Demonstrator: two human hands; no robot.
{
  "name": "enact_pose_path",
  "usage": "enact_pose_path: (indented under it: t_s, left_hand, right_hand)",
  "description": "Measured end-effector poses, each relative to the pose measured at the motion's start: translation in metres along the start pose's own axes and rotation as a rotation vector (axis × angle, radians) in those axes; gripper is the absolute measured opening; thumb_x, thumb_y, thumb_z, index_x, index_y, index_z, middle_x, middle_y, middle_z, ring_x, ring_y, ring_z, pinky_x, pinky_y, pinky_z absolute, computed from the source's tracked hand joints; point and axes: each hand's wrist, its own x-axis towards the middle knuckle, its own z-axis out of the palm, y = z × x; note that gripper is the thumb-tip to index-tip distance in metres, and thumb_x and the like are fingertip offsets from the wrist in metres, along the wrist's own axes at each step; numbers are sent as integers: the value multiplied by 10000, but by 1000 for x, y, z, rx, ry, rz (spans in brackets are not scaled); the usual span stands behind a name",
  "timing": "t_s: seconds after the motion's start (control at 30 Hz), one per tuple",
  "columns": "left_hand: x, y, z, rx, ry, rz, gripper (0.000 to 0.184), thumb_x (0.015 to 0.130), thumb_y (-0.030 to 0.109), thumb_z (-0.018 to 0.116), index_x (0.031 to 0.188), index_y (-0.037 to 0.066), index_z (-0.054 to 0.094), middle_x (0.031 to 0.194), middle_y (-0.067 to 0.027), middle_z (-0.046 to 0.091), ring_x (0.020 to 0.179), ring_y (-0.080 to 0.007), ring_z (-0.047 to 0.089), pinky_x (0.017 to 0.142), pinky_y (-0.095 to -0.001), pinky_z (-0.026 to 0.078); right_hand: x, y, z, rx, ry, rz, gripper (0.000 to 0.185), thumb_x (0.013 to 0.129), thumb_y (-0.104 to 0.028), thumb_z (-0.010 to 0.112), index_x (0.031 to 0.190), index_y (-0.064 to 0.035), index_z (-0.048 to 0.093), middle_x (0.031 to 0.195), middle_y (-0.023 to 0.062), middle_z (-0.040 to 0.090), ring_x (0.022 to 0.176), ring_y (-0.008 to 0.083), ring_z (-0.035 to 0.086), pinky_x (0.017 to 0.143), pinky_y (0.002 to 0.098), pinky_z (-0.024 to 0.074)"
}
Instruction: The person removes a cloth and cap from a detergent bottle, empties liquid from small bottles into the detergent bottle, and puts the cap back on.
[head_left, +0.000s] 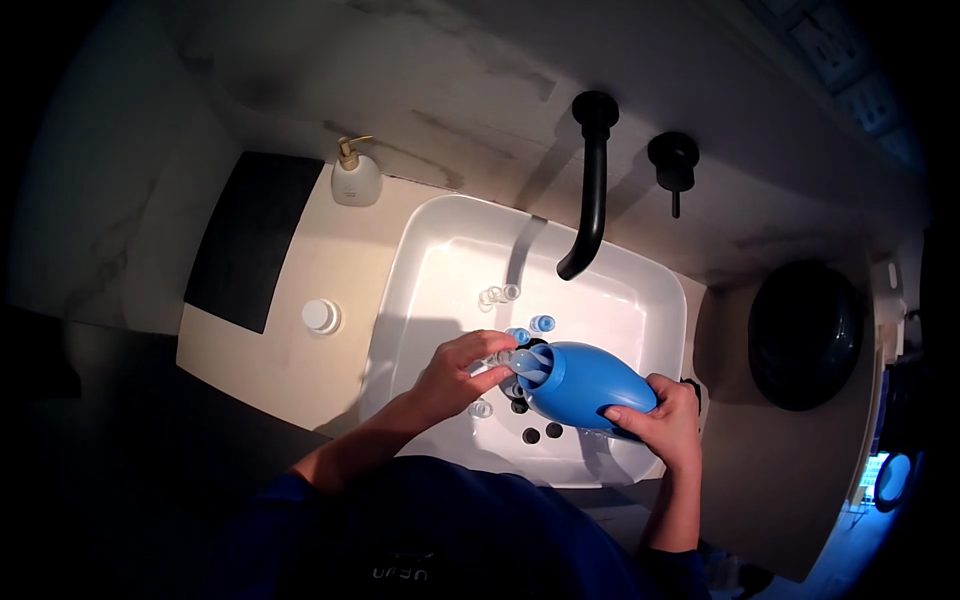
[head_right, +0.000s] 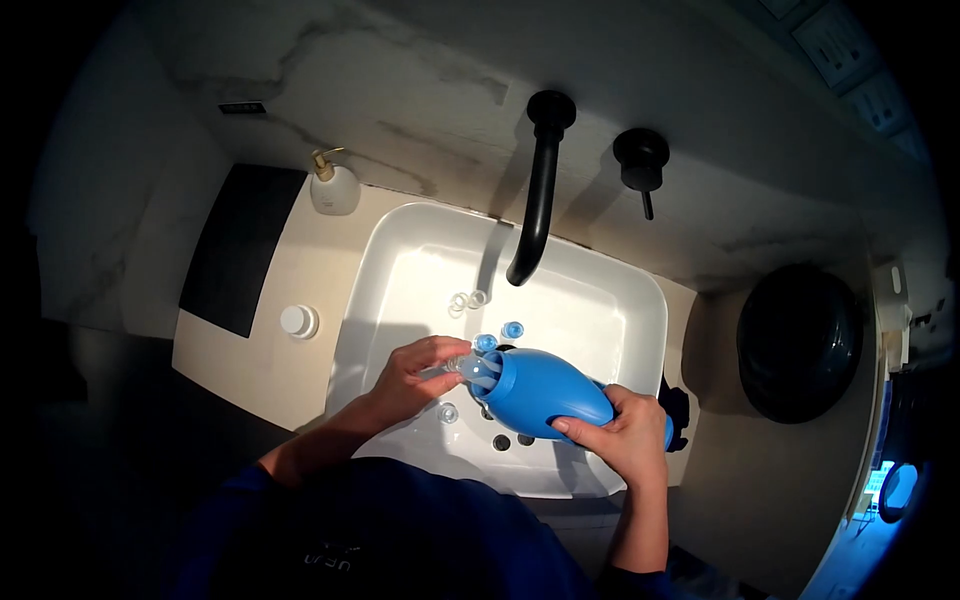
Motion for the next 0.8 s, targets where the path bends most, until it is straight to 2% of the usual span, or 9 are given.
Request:
enact_pose_path:
  t_s: [0.03,0.1,0.33,0.4,0.53,0.6,0.8]
  left_hand:
    - [0,-1,1,-1,3,0,372,753,-41,652,1109,54,599,1098,-111,627,990,-206,620,854,-311,508]
    - [-2,-5,3,-16,41,20,359,733,8,704,1075,45,600,1046,-130,641,967,-261,626,838,-326,499]
    - [-4,-11,4,-66,63,47,374,739,7,703,1090,60,586,1064,-122,630,961,-254,619,826,-327,502]
    - [-5,-8,2,-77,12,-19,383,770,-51,651,1124,81,582,1133,-114,587,1053,-224,587,909,-358,506]
    - [-6,-12,4,-71,18,-24,375,775,-53,648,1121,77,583,1134,-118,584,1051,-222,587,903,-354,510]
    - [-5,-14,6,-62,76,75,388,740,9,704,1098,79,572,1061,-116,624,948,-245,613,799,-333,505]
    - [-5,-17,9,-83,68,69,388,746,6,701,1105,78,573,1061,-114,619,952,-245,609,803,-330,512]
  right_hand:
    - [0,0,0,-2,-1,-2,582,536,-477,844,711,50,671,539,126,623,488,180,634,496,271,495]
    - [1,1,1,-20,-9,9,582,533,-477,845,705,50,669,545,131,626,493,187,637,499,275,497]
    - [2,1,3,-42,-1,3,598,528,-493,842,697,53,665,536,133,619,493,197,637,499,287,498]
    - [2,1,3,-46,-2,-12,602,529,-503,838,695,49,666,528,130,614,486,195,632,491,287,492]
    - [2,1,3,-34,-4,-2,595,530,-510,836,671,39,657,513,122,606,472,189,623,478,285,484]
    - [2,2,3,-44,-6,-2,587,531,-513,835,640,31,642,498,115,595,458,184,612,469,280,476]
    - [1,1,3,-17,10,-7,585,533,-512,835,620,28,628,497,111,594,457,174,609,466,275,473]
